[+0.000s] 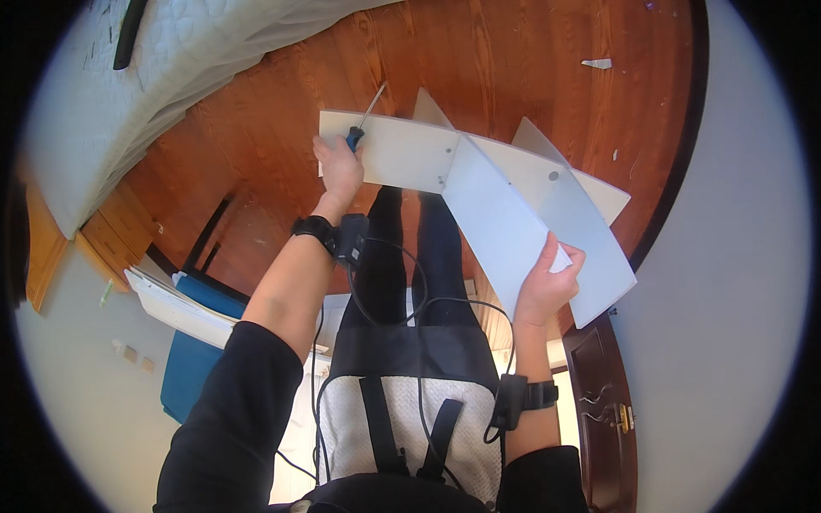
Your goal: The person assembles flat-pack furniture by stacking white panels, aligning them, and fastening them with a screwdriver. They handle multiple panels and fasteners, working on the floor and using a bed as a staging surface.
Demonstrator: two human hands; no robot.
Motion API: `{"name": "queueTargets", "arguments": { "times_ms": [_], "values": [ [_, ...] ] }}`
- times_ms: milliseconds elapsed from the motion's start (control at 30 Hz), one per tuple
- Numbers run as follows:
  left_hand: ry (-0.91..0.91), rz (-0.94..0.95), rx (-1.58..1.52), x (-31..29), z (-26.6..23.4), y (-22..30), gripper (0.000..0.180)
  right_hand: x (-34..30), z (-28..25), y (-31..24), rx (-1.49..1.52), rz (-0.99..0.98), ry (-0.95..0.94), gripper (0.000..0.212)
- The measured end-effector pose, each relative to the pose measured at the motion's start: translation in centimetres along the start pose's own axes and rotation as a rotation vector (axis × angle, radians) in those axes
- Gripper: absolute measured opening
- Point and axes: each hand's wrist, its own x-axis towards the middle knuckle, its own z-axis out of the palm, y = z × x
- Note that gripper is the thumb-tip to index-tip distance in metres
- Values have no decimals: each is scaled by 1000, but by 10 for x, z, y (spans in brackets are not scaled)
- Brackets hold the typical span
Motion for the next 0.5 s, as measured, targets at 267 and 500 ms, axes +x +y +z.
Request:
{"name": "queueTargets", "arguments": {
  "times_ms": [267, 500],
  "values": [
    [-76, 116, -60, 11, -6, -22, 42, 40, 17, 77, -194, -16, 112, 23],
    [-28, 172, -31, 12, -4, -27, 41, 67, 34, 98, -323, -412, 124, 9]
  ]
}}
